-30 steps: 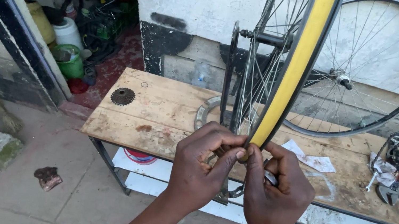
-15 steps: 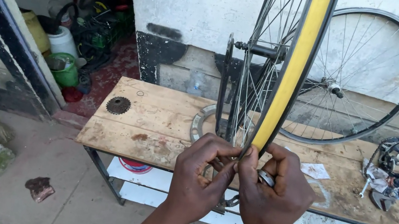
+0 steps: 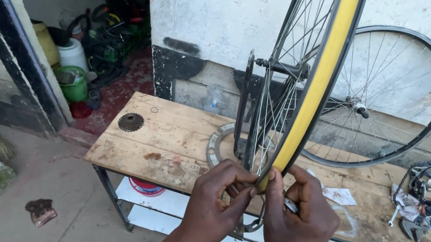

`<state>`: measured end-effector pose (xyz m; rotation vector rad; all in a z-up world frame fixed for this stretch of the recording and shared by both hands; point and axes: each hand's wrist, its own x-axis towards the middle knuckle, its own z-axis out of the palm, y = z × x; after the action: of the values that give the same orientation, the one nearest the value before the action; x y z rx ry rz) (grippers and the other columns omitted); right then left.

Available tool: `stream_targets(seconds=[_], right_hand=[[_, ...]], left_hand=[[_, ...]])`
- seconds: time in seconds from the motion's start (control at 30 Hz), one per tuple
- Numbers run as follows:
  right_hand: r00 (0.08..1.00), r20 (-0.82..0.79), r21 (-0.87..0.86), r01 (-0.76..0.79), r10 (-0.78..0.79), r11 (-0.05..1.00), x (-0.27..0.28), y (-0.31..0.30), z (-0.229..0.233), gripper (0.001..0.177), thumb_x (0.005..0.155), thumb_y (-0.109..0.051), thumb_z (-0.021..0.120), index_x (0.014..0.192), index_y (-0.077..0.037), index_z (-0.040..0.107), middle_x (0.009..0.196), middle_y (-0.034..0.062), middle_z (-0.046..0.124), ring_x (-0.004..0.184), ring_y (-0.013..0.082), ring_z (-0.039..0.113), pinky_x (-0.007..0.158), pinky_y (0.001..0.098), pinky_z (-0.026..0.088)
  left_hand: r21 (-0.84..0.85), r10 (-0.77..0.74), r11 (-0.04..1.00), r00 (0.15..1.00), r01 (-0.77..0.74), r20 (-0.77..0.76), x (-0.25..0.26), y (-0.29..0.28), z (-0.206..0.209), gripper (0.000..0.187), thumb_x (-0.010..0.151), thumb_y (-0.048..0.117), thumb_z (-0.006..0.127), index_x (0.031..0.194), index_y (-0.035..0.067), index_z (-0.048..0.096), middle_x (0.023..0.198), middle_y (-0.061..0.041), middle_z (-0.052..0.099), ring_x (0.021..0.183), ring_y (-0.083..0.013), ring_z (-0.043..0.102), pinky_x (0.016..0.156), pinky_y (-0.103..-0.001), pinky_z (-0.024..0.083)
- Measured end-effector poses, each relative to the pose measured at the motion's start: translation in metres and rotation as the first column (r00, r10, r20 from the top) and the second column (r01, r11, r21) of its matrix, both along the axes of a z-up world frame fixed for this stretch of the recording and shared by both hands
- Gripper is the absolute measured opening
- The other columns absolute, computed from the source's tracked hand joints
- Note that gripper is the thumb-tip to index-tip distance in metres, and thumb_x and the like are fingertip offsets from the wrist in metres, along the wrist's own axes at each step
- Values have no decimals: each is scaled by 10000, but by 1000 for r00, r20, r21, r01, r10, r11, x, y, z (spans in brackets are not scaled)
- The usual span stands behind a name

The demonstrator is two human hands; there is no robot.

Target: The person uses a spoke wrench to tighten the nipples on the spokes of a bicycle wheel mounted on a wooden workbench. They rotate the wheel to access different spokes and continue adjusting the tension by hand.

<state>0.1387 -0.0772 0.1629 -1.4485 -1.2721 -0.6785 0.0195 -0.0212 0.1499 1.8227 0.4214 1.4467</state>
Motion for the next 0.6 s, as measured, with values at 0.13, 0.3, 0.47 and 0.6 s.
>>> stream_targets(seconds=[0.13, 0.3, 0.47, 0.6], right_hand=[[999, -38, 31, -3, 4, 999, -5, -1, 8, 163, 925, -127, 741, 995, 10, 687, 558, 3, 422, 469, 106, 359, 464, 308, 290], [1000, -31, 35, 0, 1, 999, -7, 0, 6, 142, 923, -131, 745, 948, -3, 689, 546, -19, 377, 468, 94, 319, 451, 286, 264], [999, -32, -13, 8, -8, 1000, -4, -1, -9, 135, 904, -151, 745, 925, -39, 674, 527, -31, 417, 428, 92, 362, 437, 288, 284], [1000, 2, -71, 17, -17, 997, 1, -2, -18, 165, 908, -223, 727, 907, -70, 665, 548, -20, 466, 408, 106, 417, 422, 301, 304]], left_hand=[[-25, 45, 998, 986, -49, -163, 0, 4, -13, 94, 880, 87, 609, 967, 82, 645, 878, -55, 612, 707, -174, 658, 552, -283, 518], [-2, 96, 994, 918, -105, -384, -5, 10, -15, 164, 836, 180, 625, 995, 144, 650, 935, -2, 660, 719, -150, 686, 565, -328, 504], [-5, -5, 1000, 983, 4, -181, -10, 1, 25, 330, 835, 7, 558, 1159, 26, 622, 996, -81, 622, 821, -167, 615, 675, -279, 563], [60, 57, 997, 993, -51, -100, -7, -5, 52, 365, 936, 251, 515, 1214, 34, 611, 1060, -98, 604, 867, -166, 635, 695, -284, 551]])
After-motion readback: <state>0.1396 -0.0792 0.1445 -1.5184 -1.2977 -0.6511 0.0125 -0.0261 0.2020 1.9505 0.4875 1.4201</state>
